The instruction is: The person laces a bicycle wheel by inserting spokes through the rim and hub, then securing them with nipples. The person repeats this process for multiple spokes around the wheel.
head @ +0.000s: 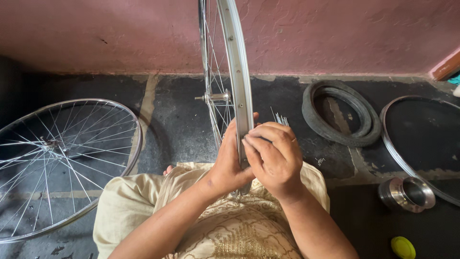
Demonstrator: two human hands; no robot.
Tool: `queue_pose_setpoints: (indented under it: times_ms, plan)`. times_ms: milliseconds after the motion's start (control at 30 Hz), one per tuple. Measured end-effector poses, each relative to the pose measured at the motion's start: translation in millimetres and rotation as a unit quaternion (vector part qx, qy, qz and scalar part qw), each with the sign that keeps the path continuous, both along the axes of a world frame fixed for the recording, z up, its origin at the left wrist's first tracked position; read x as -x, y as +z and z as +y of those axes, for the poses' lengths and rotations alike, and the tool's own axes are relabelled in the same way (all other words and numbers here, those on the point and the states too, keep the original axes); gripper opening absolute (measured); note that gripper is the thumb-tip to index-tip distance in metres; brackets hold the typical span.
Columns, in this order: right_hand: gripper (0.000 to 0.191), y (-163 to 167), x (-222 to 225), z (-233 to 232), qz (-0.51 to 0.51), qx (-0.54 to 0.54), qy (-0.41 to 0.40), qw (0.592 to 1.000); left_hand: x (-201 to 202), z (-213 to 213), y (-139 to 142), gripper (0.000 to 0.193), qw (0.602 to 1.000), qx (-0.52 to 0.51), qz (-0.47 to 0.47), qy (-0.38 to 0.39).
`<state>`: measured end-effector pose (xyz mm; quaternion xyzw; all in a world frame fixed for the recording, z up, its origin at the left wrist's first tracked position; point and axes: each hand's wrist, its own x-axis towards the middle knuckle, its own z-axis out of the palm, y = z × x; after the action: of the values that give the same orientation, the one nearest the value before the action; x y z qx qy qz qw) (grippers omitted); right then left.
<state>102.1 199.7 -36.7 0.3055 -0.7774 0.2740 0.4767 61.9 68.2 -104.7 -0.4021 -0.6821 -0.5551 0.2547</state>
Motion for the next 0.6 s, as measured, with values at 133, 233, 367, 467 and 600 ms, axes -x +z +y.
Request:
queue_pose_setpoints:
  times_ms: [133,233,367,467,600]
  plan:
    - [0.024,1.7,-1.9,4.1,-0.015,0.001,0.017,1.000,-1.6,-0.5,0.1,0.078,1.000,0.001,0.005,0.002]
    - [0.023,0.8,-1.5,4.2,-0.012,-0.011,0.014,1.000,-1.6,0.3,0.1,0.081,1.000,0.005,-0.007,0.001]
    - [0.022,-2.7,0.6,0.0,-0.012,0.018,-0.004,1.000,-0.5,0.3,-0.1,0.079,1.000,0.006,-0.015,-0.004]
    - [0.023,-2.5,0.7,4.2,-0.014,0.004,0.011,1.000,-0.5,0.1,-0.9,0.078,1.000,0.004,-0.011,-0.007]
    - [0.022,-2.5,1.3,5.6,-0.013,-0.003,0.020,1.000,-0.4,1.0,-1.5,0.079,1.000,0.004,-0.013,-0.011]
